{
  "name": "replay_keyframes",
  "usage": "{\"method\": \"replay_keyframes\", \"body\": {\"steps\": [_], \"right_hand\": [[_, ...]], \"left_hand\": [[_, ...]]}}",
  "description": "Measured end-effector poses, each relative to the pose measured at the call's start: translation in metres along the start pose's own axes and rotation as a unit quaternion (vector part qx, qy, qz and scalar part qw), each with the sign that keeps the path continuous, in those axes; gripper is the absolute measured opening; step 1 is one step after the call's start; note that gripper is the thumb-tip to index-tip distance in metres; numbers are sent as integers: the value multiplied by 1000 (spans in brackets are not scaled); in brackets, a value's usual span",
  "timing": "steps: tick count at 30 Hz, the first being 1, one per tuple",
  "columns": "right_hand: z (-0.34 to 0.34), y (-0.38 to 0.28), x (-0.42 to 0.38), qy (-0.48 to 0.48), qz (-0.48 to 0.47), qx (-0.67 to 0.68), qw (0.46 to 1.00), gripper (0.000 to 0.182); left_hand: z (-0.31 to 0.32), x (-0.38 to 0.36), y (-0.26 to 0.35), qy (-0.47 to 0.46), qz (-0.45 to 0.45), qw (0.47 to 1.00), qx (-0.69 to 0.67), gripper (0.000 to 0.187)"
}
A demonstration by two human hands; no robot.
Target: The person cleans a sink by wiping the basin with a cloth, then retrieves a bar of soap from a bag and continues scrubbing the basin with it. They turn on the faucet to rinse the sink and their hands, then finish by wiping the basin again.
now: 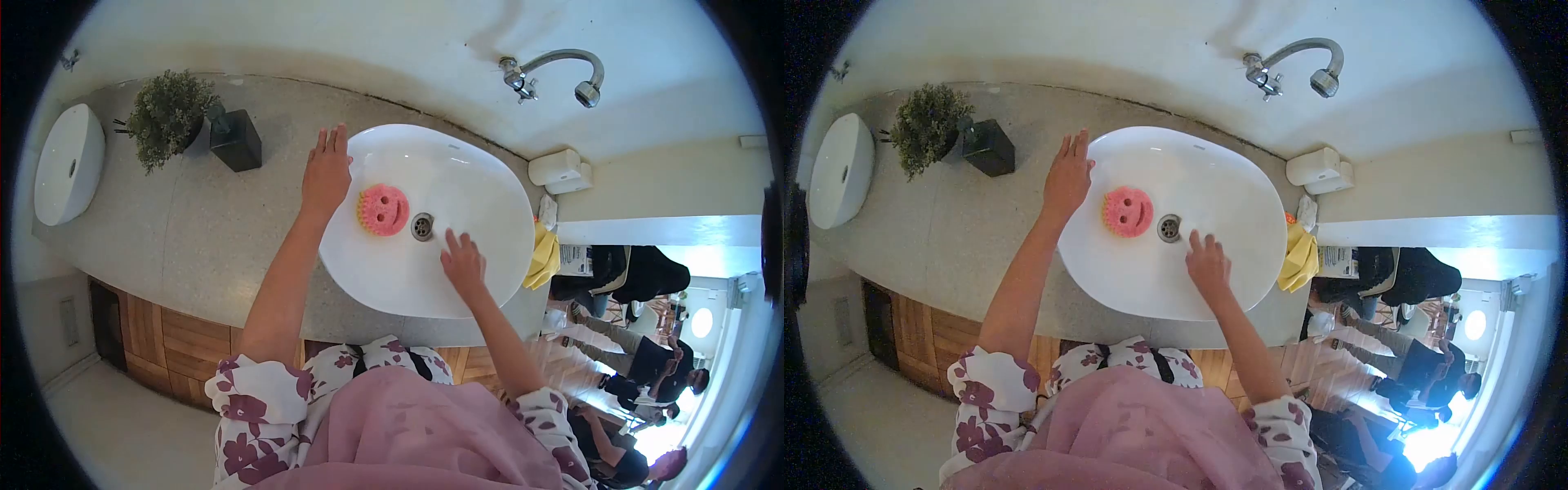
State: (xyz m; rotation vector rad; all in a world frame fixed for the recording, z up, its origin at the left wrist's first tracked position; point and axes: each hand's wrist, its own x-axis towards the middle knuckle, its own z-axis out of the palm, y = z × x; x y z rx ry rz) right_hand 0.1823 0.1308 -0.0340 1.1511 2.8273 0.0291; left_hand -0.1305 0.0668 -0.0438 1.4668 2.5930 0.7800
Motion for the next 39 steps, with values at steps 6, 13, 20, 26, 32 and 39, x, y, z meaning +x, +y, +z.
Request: {"method": "replay_keyframes", "body": {"steps": [6, 13, 20, 26, 32, 39], "right_hand": [[14, -16, -18, -5, 34, 9, 999, 53], [3, -25, -7, 19, 62, 24, 998, 49], [2, -15, 13, 5, 51, 55, 997, 55], [-4, -15, -11, -19, 75, 37, 996, 47], [0, -28, -23, -44, 94, 18, 994, 50], [17, -14, -11, 14, 66, -18, 998, 54]], "left_hand": [[0, 1, 0, -11, -11, 1000, 4, 58], [-2, 2, 1, -5, -12, 1000, -7, 59], [3, -1, -1, 4, -2, 1000, -10, 58], [3, 3, -1, 9, 7, 1000, -8, 57], [7, 6, -6, 17, 4, 1000, -7, 58], [6, 0, -3, 7, -5, 1000, -13, 59]]}}
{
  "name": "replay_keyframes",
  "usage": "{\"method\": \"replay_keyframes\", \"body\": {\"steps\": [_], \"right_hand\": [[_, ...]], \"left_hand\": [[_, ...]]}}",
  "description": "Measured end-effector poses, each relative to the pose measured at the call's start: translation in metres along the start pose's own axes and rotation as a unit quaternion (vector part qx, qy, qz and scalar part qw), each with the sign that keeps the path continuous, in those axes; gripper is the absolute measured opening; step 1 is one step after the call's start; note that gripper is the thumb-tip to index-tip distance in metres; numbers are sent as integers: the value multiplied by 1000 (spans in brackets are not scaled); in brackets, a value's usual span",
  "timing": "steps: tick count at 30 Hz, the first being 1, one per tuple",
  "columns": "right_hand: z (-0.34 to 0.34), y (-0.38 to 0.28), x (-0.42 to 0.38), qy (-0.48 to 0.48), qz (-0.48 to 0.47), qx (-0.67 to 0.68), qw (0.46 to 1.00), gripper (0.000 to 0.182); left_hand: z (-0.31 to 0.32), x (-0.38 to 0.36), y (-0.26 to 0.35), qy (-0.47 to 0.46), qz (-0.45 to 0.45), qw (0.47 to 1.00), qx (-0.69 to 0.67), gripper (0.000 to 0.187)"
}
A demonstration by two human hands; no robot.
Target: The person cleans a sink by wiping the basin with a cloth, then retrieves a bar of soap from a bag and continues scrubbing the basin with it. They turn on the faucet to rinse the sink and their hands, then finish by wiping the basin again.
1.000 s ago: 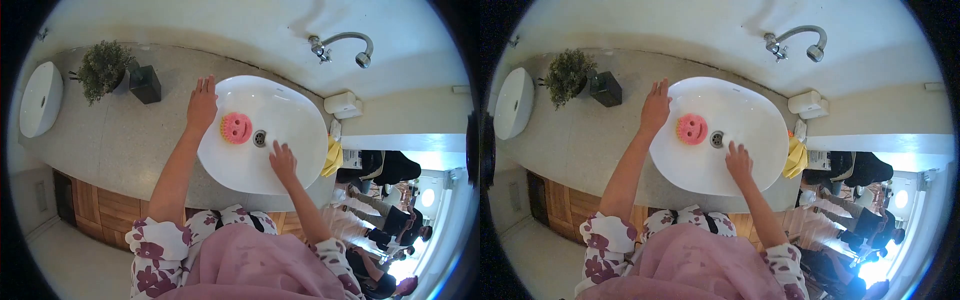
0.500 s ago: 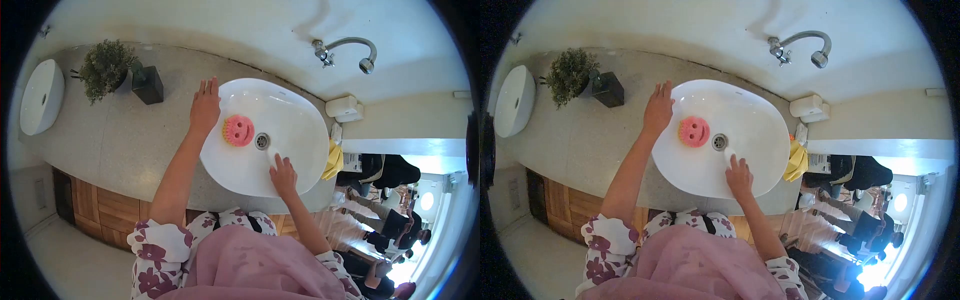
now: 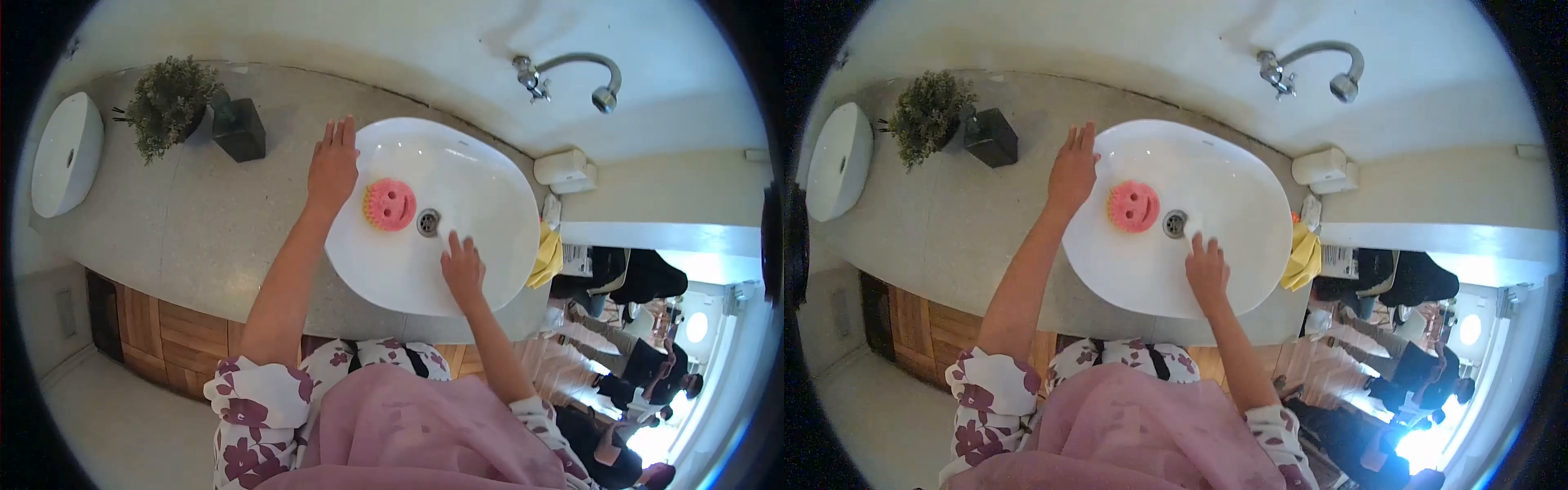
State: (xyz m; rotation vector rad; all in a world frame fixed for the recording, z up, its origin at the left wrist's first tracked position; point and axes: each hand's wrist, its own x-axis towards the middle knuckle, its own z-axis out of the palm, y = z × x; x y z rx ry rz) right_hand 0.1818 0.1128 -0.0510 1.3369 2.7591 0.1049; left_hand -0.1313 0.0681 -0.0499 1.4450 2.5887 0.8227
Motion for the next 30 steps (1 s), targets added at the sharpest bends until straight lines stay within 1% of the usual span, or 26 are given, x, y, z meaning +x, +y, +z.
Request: {"method": "replay_keyframes", "body": {"steps": [1, 4, 5, 6, 8, 9, 11, 12, 14, 18, 20, 22, 24, 25, 27, 28, 30], "right_hand": [[-8, -1, -11, -23, 3, 18, 1000, 53], [-11, 5, 3, -30, 4, 34, 999, 53], [-9, 4, 16, -11, -9, 32, 999, 52], [-6, 4, 12, -14, -9, 30, 999, 52], [-3, 1, 12, 29, -36, -4, 999, 50], [-8, 0, 8, 35, -41, -3, 999, 50], [-20, 3, -15, -64, -2, 8, 998, 48], [-18, 4, -10, -67, 1, 8, 998, 48], [-12, 5, 13, -2, -24, -3, 1000, 51], [-12, 8, 10, 12, -50, 14, 999, 53], [-14, 24, -12, -40, -35, -15, 998, 53], [-15, 27, -7, -47, -27, -11, 998, 50], [-7, 26, 18, 50, -76, -25, 996, 50], [-9, 23, 26, 50, -75, -23, 996, 50], [-13, 19, 35, 9, -74, -12, 997, 50], [-9, 25, 28, 10, -74, -11, 997, 50], [-2, 40, 8, 27, -101, 3, 995, 48]], "left_hand": [[-2, 6, -2, 6, -4, 1000, 2, 59], [5, 2, 0, -1, 10, 1000, 13, 59], [4, 2, 0, 1, 10, 1000, 11, 59], [5, 1, -1, 7, 10, 1000, 9, 60], [7, -4, -2, 4, 8, 1000, 11, 60], [6, 0, -3, 6, 8, 1000, 13, 60], [1, 3, -3, 11, 4, 1000, 13, 60], [3, 1, -1, 8, 6, 1000, 9, 60], [4, 1, 0, 8, 10, 1000, 11, 60], [0, 0, 1, -1, -1, 1000, 9, 60], [0, 4, 0, 7, -1, 1000, 12, 60], [3, 0, 3, -1, 4, 1000, 11, 59], [-1, 2, 3, 0, 5, 1000, 2, 59], [0, 2, 3, 0, 7, 1000, 5, 59], [0, 1, 2, -1, 7, 1000, 1, 59], [0, 2, 2, 0, 8, 1000, 2, 59], [0, 1, 2, -1, 6, 1000, 7, 59]]}}
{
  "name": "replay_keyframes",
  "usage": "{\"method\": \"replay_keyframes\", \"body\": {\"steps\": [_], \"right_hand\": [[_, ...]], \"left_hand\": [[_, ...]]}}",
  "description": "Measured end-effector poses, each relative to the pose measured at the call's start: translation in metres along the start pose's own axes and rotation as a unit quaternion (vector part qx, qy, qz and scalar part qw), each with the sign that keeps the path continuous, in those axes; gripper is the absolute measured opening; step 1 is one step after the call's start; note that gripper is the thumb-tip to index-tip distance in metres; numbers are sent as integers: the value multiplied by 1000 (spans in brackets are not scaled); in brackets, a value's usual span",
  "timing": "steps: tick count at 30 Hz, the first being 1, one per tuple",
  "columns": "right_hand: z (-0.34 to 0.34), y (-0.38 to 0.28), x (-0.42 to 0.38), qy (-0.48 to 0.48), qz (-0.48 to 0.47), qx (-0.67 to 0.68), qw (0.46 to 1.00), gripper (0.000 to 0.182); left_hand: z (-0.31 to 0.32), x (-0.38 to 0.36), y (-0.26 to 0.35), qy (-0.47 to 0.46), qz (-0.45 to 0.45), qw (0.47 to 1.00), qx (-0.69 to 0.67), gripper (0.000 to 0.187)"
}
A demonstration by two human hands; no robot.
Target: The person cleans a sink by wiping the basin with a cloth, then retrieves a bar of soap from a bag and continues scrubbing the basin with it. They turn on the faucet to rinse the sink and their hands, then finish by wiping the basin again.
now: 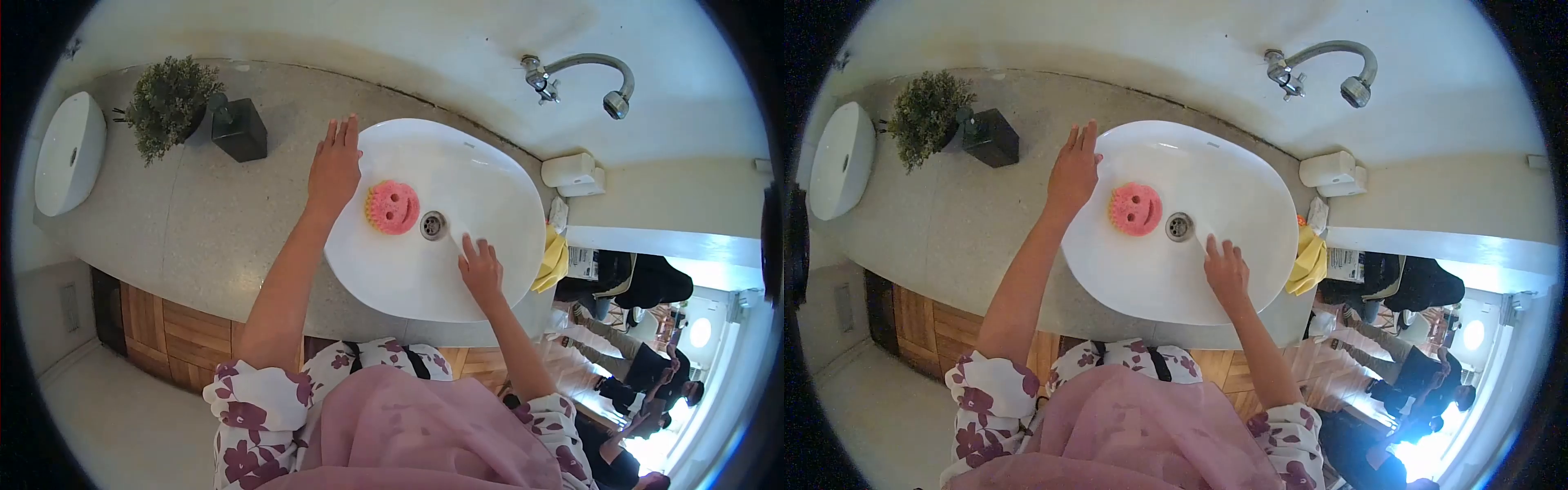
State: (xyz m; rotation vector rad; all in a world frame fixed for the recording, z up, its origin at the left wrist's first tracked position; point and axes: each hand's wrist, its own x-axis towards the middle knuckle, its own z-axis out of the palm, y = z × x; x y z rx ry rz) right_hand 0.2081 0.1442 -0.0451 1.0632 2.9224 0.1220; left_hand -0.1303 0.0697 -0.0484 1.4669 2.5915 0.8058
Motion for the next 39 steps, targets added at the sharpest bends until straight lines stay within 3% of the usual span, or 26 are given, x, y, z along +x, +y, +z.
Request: {"method": "replay_keyframes", "body": {"steps": [6, 7, 11, 14, 17, 25, 31, 39], "right_hand": [[-3, -18, 30, -15, 12, 25, 999, 48], [0, -16, 29, 40, -25, 5, 999, 46], [1, 4, 8, 58, -46, 34, 997, 46], [-4, 3, 10, 0, -11, 18, 1000, 47], [1, -5, 24, 50, -33, 32, 998, 49], [-26, -21, -5, -65, -8, 38, 997, 49], [-16, -28, 8, -81, 56, 15, 995, 49], [-17, -27, 9, -33, 31, 27, 999, 50]], "left_hand": [[2, 0, -1, 4, 8, 1000, 7, 60], [1, 0, -3, 3, 11, 1000, 9, 60], [3, 0, -2, 7, 11, 1000, 8, 60], [2, 0, -4, 0, 10, 1000, 13, 60], [3, 0, -2, -6, 7, 1000, 16, 60], [-3, 1, 1, -23, -5, 1000, 3, 58], [-4, 0, 1, -14, -14, 1000, 1, 58], [-3, 1, 1, -15, -11, 1000, -5, 59]]}}
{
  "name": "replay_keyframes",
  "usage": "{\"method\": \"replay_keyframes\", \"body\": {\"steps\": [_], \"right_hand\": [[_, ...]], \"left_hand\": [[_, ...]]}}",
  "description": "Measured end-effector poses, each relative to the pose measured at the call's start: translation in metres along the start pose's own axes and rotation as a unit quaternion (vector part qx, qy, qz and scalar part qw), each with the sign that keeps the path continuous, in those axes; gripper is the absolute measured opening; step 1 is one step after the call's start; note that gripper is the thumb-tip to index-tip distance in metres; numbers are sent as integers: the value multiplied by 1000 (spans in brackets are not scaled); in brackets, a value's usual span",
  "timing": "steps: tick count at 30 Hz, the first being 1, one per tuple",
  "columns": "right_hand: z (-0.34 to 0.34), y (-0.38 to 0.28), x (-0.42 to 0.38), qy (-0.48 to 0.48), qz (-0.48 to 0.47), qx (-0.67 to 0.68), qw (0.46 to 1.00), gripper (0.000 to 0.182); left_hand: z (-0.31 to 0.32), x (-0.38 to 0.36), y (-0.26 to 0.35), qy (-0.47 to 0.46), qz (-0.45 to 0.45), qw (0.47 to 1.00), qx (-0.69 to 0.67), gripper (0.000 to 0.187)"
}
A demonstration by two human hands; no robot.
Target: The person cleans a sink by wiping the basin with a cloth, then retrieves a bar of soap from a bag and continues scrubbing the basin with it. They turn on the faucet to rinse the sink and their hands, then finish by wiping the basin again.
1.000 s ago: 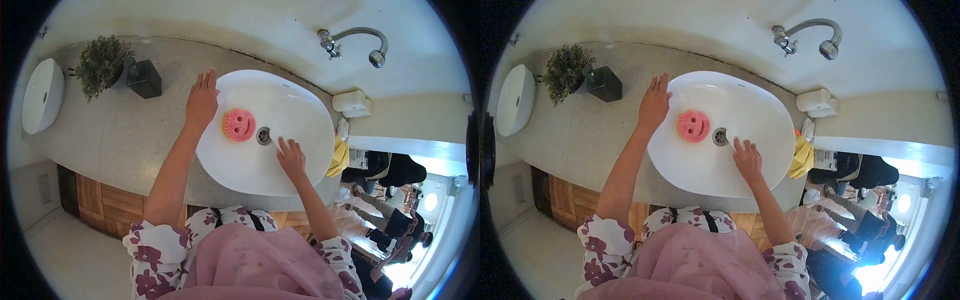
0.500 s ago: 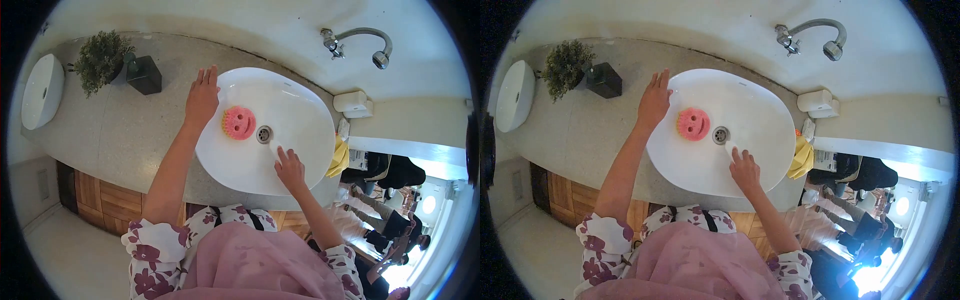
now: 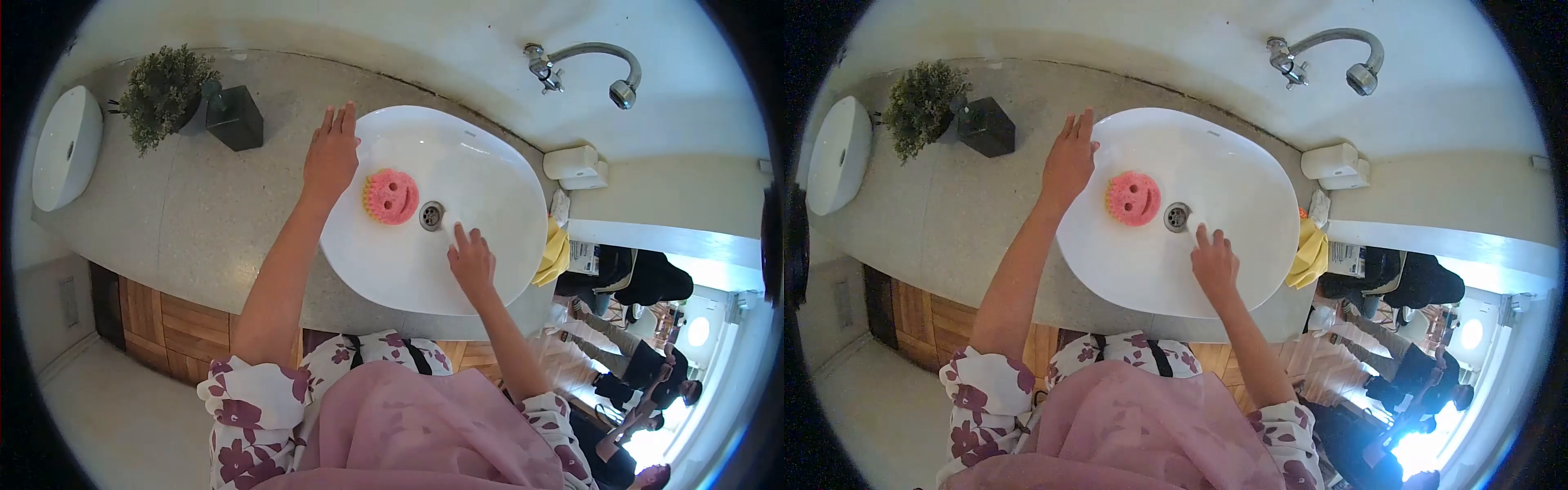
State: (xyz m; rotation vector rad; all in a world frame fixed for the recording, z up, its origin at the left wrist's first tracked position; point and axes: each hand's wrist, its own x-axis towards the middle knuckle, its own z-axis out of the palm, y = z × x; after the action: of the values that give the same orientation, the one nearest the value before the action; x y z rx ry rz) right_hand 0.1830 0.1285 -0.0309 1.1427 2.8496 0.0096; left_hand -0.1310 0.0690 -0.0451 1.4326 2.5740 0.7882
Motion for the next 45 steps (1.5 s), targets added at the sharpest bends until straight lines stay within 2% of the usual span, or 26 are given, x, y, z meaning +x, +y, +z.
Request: {"method": "replay_keyframes", "body": {"steps": [5, 9, 11, 14, 19, 22, 25, 28, 30, 34, 36, 40, 42, 45], "right_hand": [[-3, 2, -18, -32, 7, 91, 995, 48], [-33, -13, -28, -69, 47, 96, 992, 46], [-54, -16, -54, -195, 41, 134, 971, 44], [-76, -22, -60, -231, 52, 150, 960, 41], [-29, -26, -18, -142, 46, 177, 973, 38], [-43, -24, -31, -151, 65, 180, 970, 38], [-69, -24, -53, -209, 37, 165, 963, 38], [-60, -28, -44, -236, 54, 139, 960, 38], [-31, -31, -17, -143, 59, 164, 974, 38], [-36, -35, -22, -125, 90, 175, 972, 40], [-57, -31, -46, -195, 64, 154, 967, 39], [-61, -32, -54, -222, 67, 149, 961, 40], [-28, -34, -31, -110, 55, 127, 984, 38], [-25, -38, -10, -115, 99, 155, 976, 41]], "left_hand": [[4, 1, -2, 7, 13, 1000, 15, 58], [5, 1, -2, 10, 11, 1000, 6, 58], [4, 1, -2, 12, 14, 1000, 7, 58], [3, -1, -2, 6, 10, 1000, 6, 58], [-1, -1, 0, -2, 3, 1000, 10, 57], [0, 1, 2, -3, 1, 1000, 6, 57], [2, 0, -2, 0, 7, 1000, 4, 56], [5, 0, -2, 7, 9, 1000, 10, 57], [2, 0, 0, 5, 4, 1000, 11, 57], [-2, 0, 3, -3, -9, 1000, 4, 58], [3, 0, -2, 8, 4, 1000, -2, 59], [5, 0, -3, 9, 16, 1000, 6, 59], [1, 0, -2, 3, 7, 1000, 0, 60], [-2, -1, 2, 0, 5, 1000, 6, 59]]}}
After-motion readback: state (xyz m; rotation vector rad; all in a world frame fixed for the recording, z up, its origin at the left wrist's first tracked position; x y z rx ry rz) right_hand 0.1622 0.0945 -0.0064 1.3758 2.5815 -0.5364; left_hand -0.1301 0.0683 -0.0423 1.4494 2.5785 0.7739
